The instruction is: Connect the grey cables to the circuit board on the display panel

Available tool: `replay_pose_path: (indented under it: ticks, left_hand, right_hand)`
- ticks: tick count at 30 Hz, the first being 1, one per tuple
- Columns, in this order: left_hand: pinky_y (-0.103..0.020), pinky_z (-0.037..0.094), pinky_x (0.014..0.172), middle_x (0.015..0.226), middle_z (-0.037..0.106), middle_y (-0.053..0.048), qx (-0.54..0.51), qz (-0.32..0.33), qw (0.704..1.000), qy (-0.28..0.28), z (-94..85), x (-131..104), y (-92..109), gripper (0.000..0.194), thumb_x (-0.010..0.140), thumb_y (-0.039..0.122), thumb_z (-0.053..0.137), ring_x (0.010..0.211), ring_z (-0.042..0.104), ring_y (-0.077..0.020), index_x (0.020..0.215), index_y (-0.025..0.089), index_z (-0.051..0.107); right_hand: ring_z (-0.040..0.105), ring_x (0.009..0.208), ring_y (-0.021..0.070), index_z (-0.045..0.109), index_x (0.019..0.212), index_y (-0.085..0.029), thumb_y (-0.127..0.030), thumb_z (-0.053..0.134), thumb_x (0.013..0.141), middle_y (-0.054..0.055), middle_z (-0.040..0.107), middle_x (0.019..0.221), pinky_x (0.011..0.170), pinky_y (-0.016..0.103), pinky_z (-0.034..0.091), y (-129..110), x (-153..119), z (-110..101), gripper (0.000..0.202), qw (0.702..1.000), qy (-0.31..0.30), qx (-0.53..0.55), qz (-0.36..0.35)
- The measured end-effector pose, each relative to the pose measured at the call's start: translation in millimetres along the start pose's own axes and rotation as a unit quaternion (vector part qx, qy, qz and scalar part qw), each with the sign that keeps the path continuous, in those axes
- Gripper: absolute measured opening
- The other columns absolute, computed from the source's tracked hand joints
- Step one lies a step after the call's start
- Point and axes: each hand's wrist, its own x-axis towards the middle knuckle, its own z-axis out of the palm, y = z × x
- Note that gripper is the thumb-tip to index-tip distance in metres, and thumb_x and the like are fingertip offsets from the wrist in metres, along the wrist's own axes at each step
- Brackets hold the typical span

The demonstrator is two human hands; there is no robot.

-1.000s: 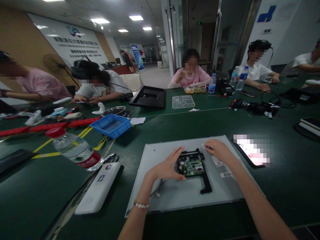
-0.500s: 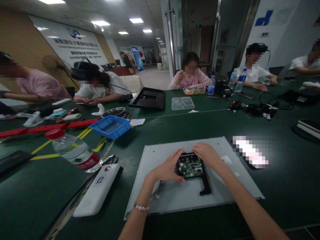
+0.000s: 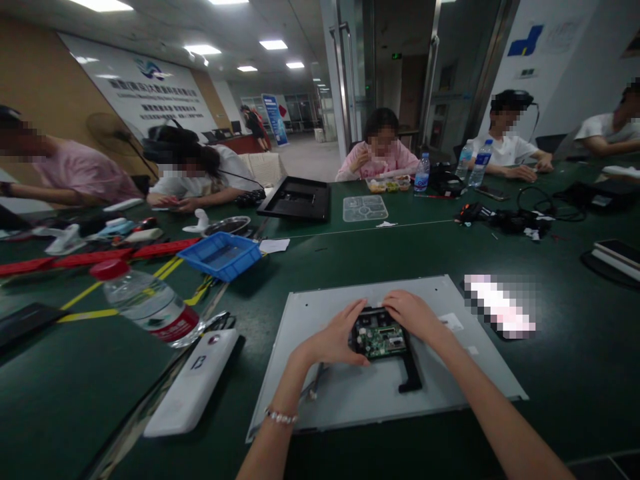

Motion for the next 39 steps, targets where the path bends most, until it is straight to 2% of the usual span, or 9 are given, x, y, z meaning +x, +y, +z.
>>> replay_pose_path:
  ticks: [13,18,22,25,29,32,36,39]
  left_hand:
    - [-0.042,0.014,0.112,0.150,0.001,-0.011,-0.003,0.005,1.000,-0.001,1.0,-1.1,-0.2,0.118,0.056,0.048,0.076,0.137,0.005,-0.0298,0.143,0.020,0.000]
    - [-0.043,0.015,0.111,0.151,-0.002,-0.009,0.000,0.000,1.000,0.011,-1.7,-3.0,6.9,0.118,0.057,0.050,0.075,0.137,0.006,-0.0301,0.143,0.024,-0.001]
    - [-0.042,0.015,0.112,0.151,0.004,-0.007,0.018,0.008,0.999,0.027,-3.4,-1.8,17.9,0.106,0.064,0.053,0.069,0.137,0.008,-0.0282,0.143,0.025,0.004]
    - [-0.040,0.014,0.112,0.150,0.010,-0.005,0.037,0.023,0.998,0.044,-1.9,1.5,25.3,0.091,0.073,0.054,0.062,0.137,0.011,-0.0257,0.143,0.025,0.011]
    - [-0.038,0.014,0.112,0.148,0.019,-0.004,0.058,0.045,0.996,0.055,1.6,5.6,30.2,0.074,0.082,0.053,0.051,0.136,0.016,-0.0225,0.141,0.025,0.018]
    - [-0.039,0.014,0.112,0.148,0.022,-0.004,0.067,0.047,0.995,0.059,3.1,6.9,30.7,0.068,0.084,0.053,0.048,0.136,0.016,-0.0224,0.140,0.026,0.021]
    - [-0.041,0.015,0.111,0.147,0.023,-0.003,0.067,0.046,0.995,0.060,4.3,7.5,31.7,0.066,0.085,0.053,0.045,0.136,0.017,-0.0231,0.140,0.027,0.021]
    - [-0.043,0.009,0.112,0.147,0.024,-0.003,0.083,0.043,0.993,0.068,6.0,8.2,34.7,0.065,0.085,0.053,0.045,0.136,0.015,-0.0236,0.140,0.028,0.022]
  right_hand:
    - [0.055,0.097,0.0167,0.064,0.099,-0.017,-0.017,0.044,0.088,0.007,0.064,0.099,0.088,0.028,0.041,0.6,-3.5,5.5,0.023,0.999,0.024,0.040,0.005]
    - [0.054,0.102,0.0187,0.062,0.105,-0.016,-0.019,0.045,0.086,0.009,0.062,0.107,0.091,0.032,0.041,9.5,-13.1,-12.0,0.026,0.998,0.032,0.043,0.017]
    - [0.054,0.105,0.0206,0.061,0.109,-0.018,-0.020,0.046,0.085,0.008,0.062,0.111,0.094,0.036,0.039,33.1,-37.9,-34.5,0.028,0.997,0.028,0.050,0.055]
    - [0.056,0.101,0.0213,0.062,0.107,-0.019,-0.019,0.049,0.082,0.008,0.062,0.109,0.091,0.037,0.042,48.0,-58.6,-42.1,0.028,0.994,0.009,0.066,0.086]
    - [0.059,0.094,0.0190,0.063,0.104,-0.021,-0.017,0.050,0.079,0.007,0.062,0.105,0.083,0.033,0.045,51.8,-72.8,-39.4,0.028,0.988,-0.016,0.118,0.097]
    - [0.061,0.083,0.0177,0.065,0.095,-0.021,-0.017,0.051,0.077,0.007,0.064,0.098,0.073,0.030,0.048,48.6,-73.2,-36.4,0.023,0.984,-0.035,0.136,0.107]
    - [0.061,0.074,0.0181,0.065,0.081,-0.019,-0.021,0.052,0.078,0.006,0.065,0.082,0.068,0.031,0.047,47.7,-71.8,-34.9,0.014,0.979,-0.009,0.140,0.146]
    - [0.063,0.071,0.0174,0.063,0.081,-0.019,-0.023,0.054,0.076,0.004,0.066,0.077,0.065,0.029,0.049,49.0,-72.8,-30.1,0.011,0.957,0.021,0.211,0.198]
